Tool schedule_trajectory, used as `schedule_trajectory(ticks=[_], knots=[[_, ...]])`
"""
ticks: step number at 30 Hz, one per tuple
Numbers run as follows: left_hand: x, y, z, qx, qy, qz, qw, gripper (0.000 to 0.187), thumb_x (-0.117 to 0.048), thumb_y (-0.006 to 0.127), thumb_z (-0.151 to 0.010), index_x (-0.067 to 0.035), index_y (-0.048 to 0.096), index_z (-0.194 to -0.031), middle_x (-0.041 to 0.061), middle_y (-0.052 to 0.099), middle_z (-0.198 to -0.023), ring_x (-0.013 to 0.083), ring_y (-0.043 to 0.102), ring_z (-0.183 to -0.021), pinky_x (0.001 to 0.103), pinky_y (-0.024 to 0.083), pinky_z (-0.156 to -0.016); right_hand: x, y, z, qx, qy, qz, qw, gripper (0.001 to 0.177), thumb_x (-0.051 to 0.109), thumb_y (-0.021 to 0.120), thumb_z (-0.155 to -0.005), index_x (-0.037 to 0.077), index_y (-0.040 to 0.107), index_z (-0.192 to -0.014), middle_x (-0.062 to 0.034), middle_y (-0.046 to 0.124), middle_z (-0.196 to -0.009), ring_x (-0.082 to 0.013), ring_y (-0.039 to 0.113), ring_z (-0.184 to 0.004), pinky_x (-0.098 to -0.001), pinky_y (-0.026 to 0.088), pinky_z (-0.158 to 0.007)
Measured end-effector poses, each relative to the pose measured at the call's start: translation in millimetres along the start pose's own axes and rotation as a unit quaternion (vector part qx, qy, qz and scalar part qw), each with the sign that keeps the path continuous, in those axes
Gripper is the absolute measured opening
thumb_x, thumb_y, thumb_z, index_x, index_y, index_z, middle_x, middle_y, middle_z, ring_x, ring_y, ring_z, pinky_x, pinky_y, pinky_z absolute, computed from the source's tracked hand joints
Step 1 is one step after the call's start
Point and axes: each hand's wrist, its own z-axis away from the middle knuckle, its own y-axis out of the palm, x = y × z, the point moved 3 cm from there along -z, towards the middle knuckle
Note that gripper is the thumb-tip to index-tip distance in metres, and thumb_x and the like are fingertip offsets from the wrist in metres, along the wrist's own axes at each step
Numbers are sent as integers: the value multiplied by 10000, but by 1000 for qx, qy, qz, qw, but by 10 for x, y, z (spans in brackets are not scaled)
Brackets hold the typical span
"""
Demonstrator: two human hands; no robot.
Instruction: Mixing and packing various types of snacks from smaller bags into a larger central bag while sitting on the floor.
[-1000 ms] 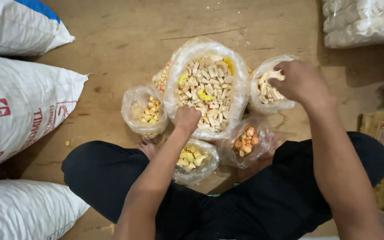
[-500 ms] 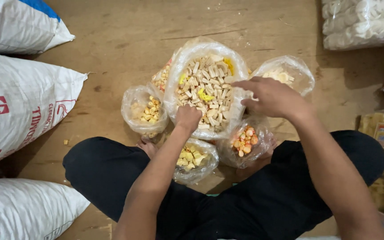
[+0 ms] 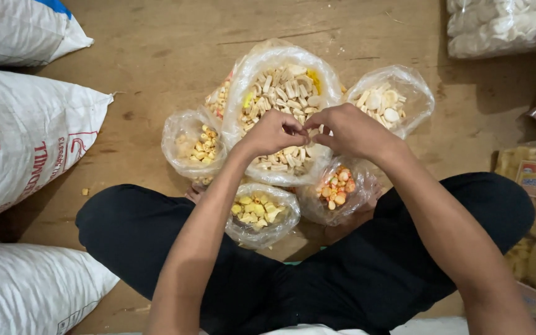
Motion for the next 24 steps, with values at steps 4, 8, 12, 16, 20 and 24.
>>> schedule_trajectory(ticks=[4,8,12,16,20,24], knots=[[93,41,-5,6,-11,20,1000,255,-332,843,-797,-166,834,-990,55,792,-879,141,652,-859,333,544,-813,-149,-57,126,12,37,-2,999,227,166,732,-890,111,770,-1107,-135,775,-1055,-320,753,-985,-467,598,-868],[1003,204,-257,47,-103,-232,966,180,-317,763,-848,-239,830,-995,91,793,-1034,356,721,-1071,479,561,-932,-424,-362,285,10,106,54,993,299,212,728,-883,125,762,-1167,-149,766,-1123,-370,731,-1047,-523,586,-905],[789,244,5,193,-173,-503,824,165,12,648,-932,-13,706,-1085,190,604,-1347,383,546,-1279,554,461,-1099,-259,-735,518,-3,282,68,957,339,224,588,-1031,146,680,-1348,-157,642,-1387,-339,745,-870,-533,548,-814],[1016,341,12,241,-197,-546,778,280,-53,635,-939,-125,745,-1186,132,297,-1681,383,282,-1517,541,315,-1218,-265,-740,521,-2,274,95,957,434,253,578,-1032,131,579,-1449,-213,557,-1456,-373,766,-780,-581,535,-881],[1122,409,-12,260,-209,-580,743,360,-182,569,-1010,-239,673,-1349,102,212,-1721,350,229,-1534,534,287,-1190,-274,-672,442,34,265,104,958,443,295,585,-1015,213,577,-1451,-126,577,-1462,-350,604,-1233,-543,537,-920],[1384,505,-22,184,-157,-579,779,348,-274,636,-958,-196,729,-1285,56,521,-1527,334,410,-1398,514,379,-1072,-617,-556,323,-24,211,130,968,417,295,651,-943,206,692,-1348,-94,710,-1303,-423,670,-1182,-617,579,-895]])
